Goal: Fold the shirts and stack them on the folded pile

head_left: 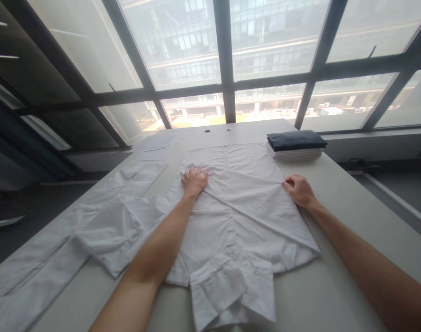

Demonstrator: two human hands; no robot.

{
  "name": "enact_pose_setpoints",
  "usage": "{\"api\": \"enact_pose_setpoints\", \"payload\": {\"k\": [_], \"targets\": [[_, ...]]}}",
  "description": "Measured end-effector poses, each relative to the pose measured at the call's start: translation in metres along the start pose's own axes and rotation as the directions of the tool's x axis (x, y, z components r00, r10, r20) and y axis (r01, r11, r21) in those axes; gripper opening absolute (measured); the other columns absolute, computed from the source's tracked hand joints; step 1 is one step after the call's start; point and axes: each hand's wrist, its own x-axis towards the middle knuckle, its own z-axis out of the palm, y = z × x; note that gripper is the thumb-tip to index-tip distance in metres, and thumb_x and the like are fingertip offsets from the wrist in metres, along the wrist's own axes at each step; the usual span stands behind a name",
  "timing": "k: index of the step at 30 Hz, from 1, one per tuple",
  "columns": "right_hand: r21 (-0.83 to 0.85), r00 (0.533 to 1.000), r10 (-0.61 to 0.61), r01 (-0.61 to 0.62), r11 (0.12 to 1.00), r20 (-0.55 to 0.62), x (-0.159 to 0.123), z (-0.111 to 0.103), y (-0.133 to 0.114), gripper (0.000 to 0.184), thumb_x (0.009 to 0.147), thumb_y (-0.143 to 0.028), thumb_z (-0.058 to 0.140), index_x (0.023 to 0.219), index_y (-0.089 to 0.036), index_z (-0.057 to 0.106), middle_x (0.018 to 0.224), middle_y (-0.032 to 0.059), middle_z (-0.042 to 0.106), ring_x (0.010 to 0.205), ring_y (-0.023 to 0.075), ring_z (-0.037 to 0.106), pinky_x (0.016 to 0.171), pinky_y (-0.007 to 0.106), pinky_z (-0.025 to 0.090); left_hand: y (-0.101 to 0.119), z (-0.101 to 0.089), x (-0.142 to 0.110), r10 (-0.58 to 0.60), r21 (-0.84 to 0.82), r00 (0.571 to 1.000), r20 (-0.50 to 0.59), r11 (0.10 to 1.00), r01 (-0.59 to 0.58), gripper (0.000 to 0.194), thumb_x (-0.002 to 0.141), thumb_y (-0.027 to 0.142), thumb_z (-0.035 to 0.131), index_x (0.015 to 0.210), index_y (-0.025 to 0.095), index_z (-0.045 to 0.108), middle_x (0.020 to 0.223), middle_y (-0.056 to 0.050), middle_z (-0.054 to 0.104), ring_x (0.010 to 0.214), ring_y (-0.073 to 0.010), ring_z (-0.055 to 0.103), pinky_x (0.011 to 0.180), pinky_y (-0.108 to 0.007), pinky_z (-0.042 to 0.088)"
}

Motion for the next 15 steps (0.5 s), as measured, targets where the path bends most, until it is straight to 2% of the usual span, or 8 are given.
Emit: {"api": "enact_pose_setpoints", "payload": {"k": [3, 8, 10, 12, 15], "targets": [[0.009, 1.000, 0.007, -0.007, 1.000, -0.015, 0.000, 0.000, 0.000, 0.024, 0.083, -0.038, 0.056, 0.083, -0.018, 0.069, 0.095, 0.0116, 0.070, 0.090, 0.0259, 0.060, 0.092, 0.039, 0.045, -0.001, 0.001, 0.005, 0.033, -0.023, 0.999, -0.034, 0.999, -0.034, 0.059, 0.097, 0.051, 0.039, 0.144, 0.019, 0.054, 0.154, -0.017, 0.045, 0.140, -0.0394, 0.039, 0.113, -0.057, 0.031], [0.032, 1.000, 0.014, -0.013, 0.999, -0.012, 0.000, -0.001, 0.001, 0.024, 0.081, -0.038, 0.056, 0.083, -0.019, 0.070, 0.095, 0.0115, 0.070, 0.091, 0.0261, 0.061, 0.092, 0.038, 0.046, -0.005, 0.004, 0.012, 0.040, -0.017, 0.999, -0.025, 0.999, -0.040, 0.062, 0.098, 0.046, 0.034, 0.143, 0.007, 0.052, 0.154, -0.018, 0.045, 0.146, -0.0317, 0.034, 0.120, -0.045, 0.026], [0.044, 1.000, 0.010, -0.010, 0.999, -0.017, -0.001, -0.003, -0.001, 0.024, 0.080, -0.038, 0.057, 0.082, -0.018, 0.070, 0.094, 0.0116, 0.071, 0.091, 0.0260, 0.061, 0.092, 0.038, 0.046, -0.006, 0.004, 0.013, 0.022, -0.009, 1.000, -0.019, 1.000, -0.022, 0.062, 0.098, 0.045, 0.034, 0.142, 0.005, 0.052, 0.154, -0.020, 0.044, 0.147, -0.0326, 0.033, 0.122, -0.048, 0.023], [0.063, 1.000, 0.016, -0.015, 0.998, -0.022, -0.003, -0.004, -0.005, 0.024, 0.079, -0.038, 0.057, 0.081, -0.018, 0.071, 0.094, 0.0122, 0.072, 0.090, 0.0260, 0.062, 0.091, 0.039, 0.047, -0.007, 0.004, 0.012, -0.008, 0.003, 1.000, -0.006, 1.000, 0.008, 0.063, 0.097, 0.046, 0.036, 0.143, 0.005, 0.051, 0.155, -0.022, 0.042, 0.147, -0.0361, 0.031, 0.121, -0.056, 0.018], [0.186, 0.994, 0.091, -0.079, 0.979, -0.058, -0.005, -0.007, -0.009, 0.028, 0.082, -0.039, 0.055, 0.087, -0.017, 0.071, 0.094, 0.0127, 0.074, 0.088, 0.0258, 0.065, 0.087, 0.038, 0.050, -0.003, 0.000, 0.010, 0.000, 0.017, 1.000, -0.011, 1.000, 0.000, 0.062, 0.097, 0.045, 0.038, 0.146, 0.009, 0.048, 0.157, -0.020, 0.040, 0.148, -0.0373, 0.029, 0.120, -0.061, 0.018]]}}
